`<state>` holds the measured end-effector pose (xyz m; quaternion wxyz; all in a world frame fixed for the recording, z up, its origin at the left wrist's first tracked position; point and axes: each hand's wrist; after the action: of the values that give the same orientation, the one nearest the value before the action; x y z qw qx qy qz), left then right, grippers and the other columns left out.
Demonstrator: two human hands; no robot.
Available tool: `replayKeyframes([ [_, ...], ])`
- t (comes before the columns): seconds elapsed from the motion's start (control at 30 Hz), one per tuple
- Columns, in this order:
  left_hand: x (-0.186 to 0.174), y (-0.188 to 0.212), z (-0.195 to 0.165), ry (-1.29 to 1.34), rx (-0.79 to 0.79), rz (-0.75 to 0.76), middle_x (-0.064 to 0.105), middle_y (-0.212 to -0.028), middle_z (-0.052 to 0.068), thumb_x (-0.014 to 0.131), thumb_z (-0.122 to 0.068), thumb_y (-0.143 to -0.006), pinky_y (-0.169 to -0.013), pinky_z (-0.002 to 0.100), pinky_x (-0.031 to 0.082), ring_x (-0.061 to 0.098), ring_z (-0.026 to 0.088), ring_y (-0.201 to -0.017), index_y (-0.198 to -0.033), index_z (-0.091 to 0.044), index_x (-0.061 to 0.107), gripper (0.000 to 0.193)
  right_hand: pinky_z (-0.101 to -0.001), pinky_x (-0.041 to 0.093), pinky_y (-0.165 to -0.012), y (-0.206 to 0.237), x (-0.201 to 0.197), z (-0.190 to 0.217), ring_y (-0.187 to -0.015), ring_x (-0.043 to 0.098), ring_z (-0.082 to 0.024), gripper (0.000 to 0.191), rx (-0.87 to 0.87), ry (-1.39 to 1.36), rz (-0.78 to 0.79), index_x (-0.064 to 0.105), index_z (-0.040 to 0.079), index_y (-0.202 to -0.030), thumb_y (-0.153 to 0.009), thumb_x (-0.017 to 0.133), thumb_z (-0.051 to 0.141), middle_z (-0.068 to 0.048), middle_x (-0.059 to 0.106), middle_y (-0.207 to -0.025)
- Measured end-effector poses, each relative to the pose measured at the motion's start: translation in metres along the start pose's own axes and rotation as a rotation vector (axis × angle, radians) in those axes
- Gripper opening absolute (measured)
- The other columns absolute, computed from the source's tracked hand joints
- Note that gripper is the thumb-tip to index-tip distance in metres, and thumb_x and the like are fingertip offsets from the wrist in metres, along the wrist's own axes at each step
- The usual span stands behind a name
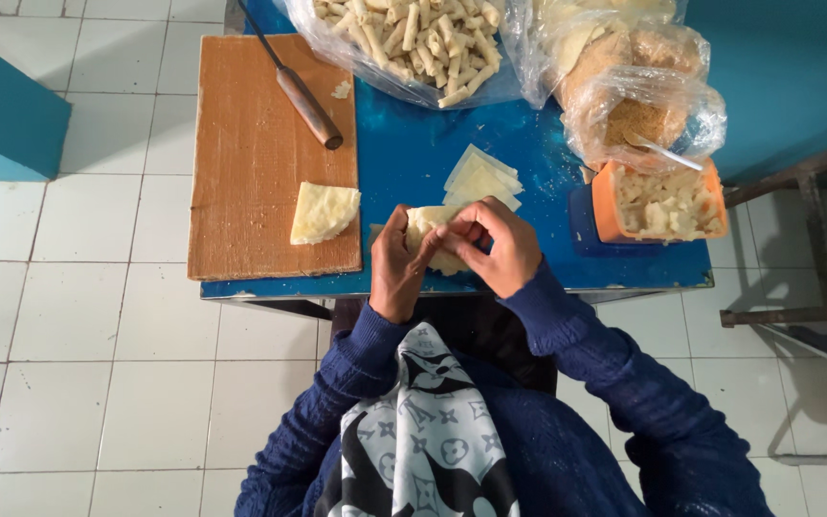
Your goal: The person places a thin square wrapper on the table, spoons filling from an orange container onto it, and folds the wrapper over the filling into a closed piece, adding it to a growing stack of finished pieces on the table.
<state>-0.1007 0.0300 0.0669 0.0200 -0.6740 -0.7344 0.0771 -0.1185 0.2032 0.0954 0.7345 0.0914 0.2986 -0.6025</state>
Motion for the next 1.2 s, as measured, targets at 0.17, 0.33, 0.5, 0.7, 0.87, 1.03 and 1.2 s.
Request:
replayKeyframes([
  [0.17,-0.006,0.002,0.005,0.166,-0.113,0.072,0.058,-0.084,0.005,0.075,-0.026,-0.099,-0.062,0.026,0.051,0.055,0.006,-0.075,-0.098,0.000,0.052,0.035,-0.0248,0.050,-0.075,-0.003,-0.005,-0.054,-0.082,0.060,-0.009,0.013,0.252,-0.489,0.160,0.068,0.004,-0.105,-0.097,0.074,0.012,-0.003,0.066,-0.093],
  [0.33,-0.010,0.006,0.005,0.478,-0.216,0.134,0.072,-0.103,0.012,0.066,-0.030,-0.101,-0.072,0.029,0.061,0.071,0.015,-0.089,-0.117,0.003,0.058,0.038,-0.0213,0.049,-0.084,-0.010,-0.016,-0.093,-0.099,0.065,-0.009,0.020,0.502,-1.026,0.177,0.069,0.000,-0.117,-0.097,0.067,0.001,-0.004,0.067,-0.105],
  [0.5,-0.013,0.006,0.004,0.548,-0.264,0.108,0.071,-0.108,0.014,0.064,-0.034,-0.102,-0.077,0.034,0.062,0.072,0.019,-0.095,-0.121,0.004,0.055,0.043,-0.0290,0.060,-0.085,-0.032,-0.051,-0.093,-0.098,0.073,-0.016,0.013,0.584,-1.055,0.019,0.066,0.005,-0.107,-0.094,0.065,0.007,-0.007,0.072,-0.107],
  [0.7,-0.015,0.009,-0.001,0.688,-0.282,0.118,0.068,-0.117,0.015,0.054,-0.034,-0.107,-0.088,0.037,0.061,0.070,0.022,-0.103,-0.130,0.003,0.051,0.044,-0.0327,0.054,-0.079,-0.036,-0.045,-0.062,-0.092,0.069,-0.023,0.006,-0.048,0.088,-0.207,0.073,0.005,-0.105,-0.100,0.071,0.008,-0.008,0.073,-0.101],
  [0.87,-0.018,0.013,0.003,0.788,-0.283,0.095,0.066,-0.124,0.015,0.048,-0.031,-0.110,-0.096,0.038,0.058,0.068,0.022,-0.110,-0.136,0.001,0.049,0.042,-0.0360,0.055,-0.083,-0.016,-0.021,-0.041,-0.096,0.068,-0.026,0.007,-0.297,0.412,-0.175,0.076,0.009,-0.098,-0.091,0.076,0.008,-0.006,0.073,-0.100],
  [1.03,-0.016,0.012,0.013,0.883,-0.267,0.092,0.066,-0.124,0.017,0.044,-0.021,-0.111,-0.097,0.039,0.057,0.068,0.025,-0.110,-0.137,0.004,0.050,0.036,-0.0357,0.056,-0.084,-0.003,-0.019,-0.040,-0.098,0.069,-0.025,0.008,-0.315,0.429,-0.161,0.076,0.007,-0.100,-0.092,0.074,0.006,-0.005,0.072,-0.102],
  [1.2,-0.010,0.009,0.015,0.879,-0.276,0.092,0.064,-0.127,0.016,0.046,-0.014,-0.108,-0.099,0.038,0.056,0.067,0.023,-0.113,-0.139,0.003,0.048,0.035,-0.0362,0.056,-0.086,-0.003,-0.023,-0.031,-0.100,0.068,-0.027,0.015,-0.340,0.424,-0.120,0.076,0.008,-0.103,-0.089,0.078,0.012,-0.006,0.071,-0.106],
])
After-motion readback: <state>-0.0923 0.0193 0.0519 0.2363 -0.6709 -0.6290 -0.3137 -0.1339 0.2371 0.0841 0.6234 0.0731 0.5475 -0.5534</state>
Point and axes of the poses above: each hand's wrist, its own y-axis away from the middle knuckle, its own x-axis out of the palm, z = x × y
